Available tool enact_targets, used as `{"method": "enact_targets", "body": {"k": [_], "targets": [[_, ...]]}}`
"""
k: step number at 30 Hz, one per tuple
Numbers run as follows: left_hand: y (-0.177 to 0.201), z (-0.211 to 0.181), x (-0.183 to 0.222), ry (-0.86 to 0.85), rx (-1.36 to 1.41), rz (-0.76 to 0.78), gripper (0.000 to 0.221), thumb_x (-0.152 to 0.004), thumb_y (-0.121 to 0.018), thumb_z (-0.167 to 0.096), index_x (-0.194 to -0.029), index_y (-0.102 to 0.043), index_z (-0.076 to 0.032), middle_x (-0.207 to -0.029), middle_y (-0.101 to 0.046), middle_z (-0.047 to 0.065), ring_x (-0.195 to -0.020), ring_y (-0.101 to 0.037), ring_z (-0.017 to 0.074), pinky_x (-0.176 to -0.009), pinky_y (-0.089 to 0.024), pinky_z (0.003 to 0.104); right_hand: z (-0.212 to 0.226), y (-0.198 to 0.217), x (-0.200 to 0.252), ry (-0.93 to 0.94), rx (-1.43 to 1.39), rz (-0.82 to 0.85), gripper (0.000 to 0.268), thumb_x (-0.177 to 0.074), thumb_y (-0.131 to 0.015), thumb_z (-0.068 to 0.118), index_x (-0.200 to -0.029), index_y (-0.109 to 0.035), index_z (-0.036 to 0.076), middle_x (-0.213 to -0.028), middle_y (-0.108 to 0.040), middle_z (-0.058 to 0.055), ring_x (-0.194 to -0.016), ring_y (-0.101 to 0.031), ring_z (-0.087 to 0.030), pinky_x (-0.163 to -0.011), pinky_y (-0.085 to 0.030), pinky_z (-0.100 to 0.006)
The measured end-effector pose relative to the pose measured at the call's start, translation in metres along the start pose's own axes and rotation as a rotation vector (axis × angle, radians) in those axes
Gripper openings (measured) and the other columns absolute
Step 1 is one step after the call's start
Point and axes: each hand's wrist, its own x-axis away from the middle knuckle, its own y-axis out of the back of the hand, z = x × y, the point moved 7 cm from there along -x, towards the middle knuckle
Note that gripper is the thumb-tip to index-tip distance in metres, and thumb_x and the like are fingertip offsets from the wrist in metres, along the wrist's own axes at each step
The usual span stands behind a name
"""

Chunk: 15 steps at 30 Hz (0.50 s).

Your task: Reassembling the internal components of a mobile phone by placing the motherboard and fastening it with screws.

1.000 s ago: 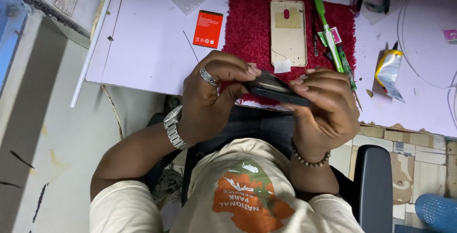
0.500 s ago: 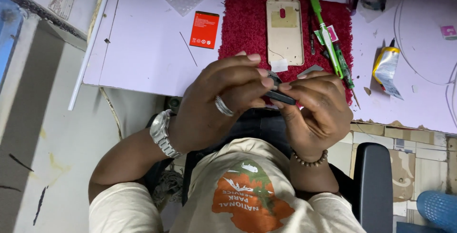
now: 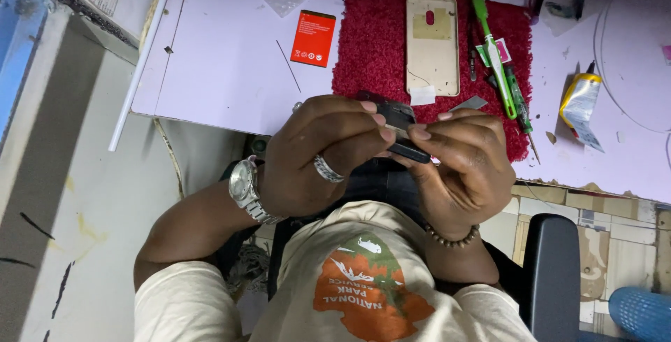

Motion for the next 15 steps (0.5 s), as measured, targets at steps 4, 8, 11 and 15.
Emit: {"method": "enact_targets", "body": {"k": [4,8,11,15], "targets": [[0.013,0.021,0.0,0.274,0.129,-0.082,0.018,-0.109,-0.068,0.005,-0.118,-0.071,-0.009,-0.12,-0.07,0.01,-0.116,-0.076,0.0309,-0.105,-0.063,0.045,-0.012,-0.004,0.005,0.06,0.139,0.043,0.071,-0.088,-0.091,0.038,-0.14,-0.062,0.001,-0.131,-0.067,-0.016,-0.121,-0.065,-0.031,-0.109,-0.06,-0.045],[0.011,0.045,0.0,0.452,0.59,-0.345,0.014,-0.117,-0.057,-0.02,-0.121,-0.06,-0.007,-0.123,-0.058,0.013,-0.115,-0.073,0.0255,-0.118,-0.066,0.046,-0.01,-0.005,-0.001,-0.005,0.125,0.001,0.031,-0.097,-0.086,0.014,-0.118,-0.07,-0.003,-0.113,-0.072,-0.019,-0.104,-0.068,-0.035,-0.098,-0.056,-0.047],[0.009,0.048,-0.006,0.389,0.57,-0.273,0.011,-0.12,-0.05,-0.015,-0.127,-0.054,-0.008,-0.133,-0.054,0.014,-0.132,-0.065,0.0294,-0.129,-0.06,0.051,-0.005,0.0,-0.004,0.028,0.131,-0.041,0.015,-0.1,-0.081,0.005,-0.109,-0.073,-0.003,-0.106,-0.074,-0.017,-0.096,-0.069,-0.034,-0.093,-0.055,-0.046],[-0.009,0.042,0.011,0.106,-0.238,0.015,0.077,-0.112,-0.099,0.007,-0.157,-0.048,-0.03,-0.164,-0.046,0.004,-0.161,-0.047,0.0368,-0.14,-0.036,0.079,-0.005,0.005,-0.003,0.058,0.237,-0.031,0.015,-0.101,-0.085,0.002,-0.113,-0.076,0.0,-0.112,-0.077,-0.014,-0.097,-0.068,-0.031,-0.093,-0.05,-0.045]]}}
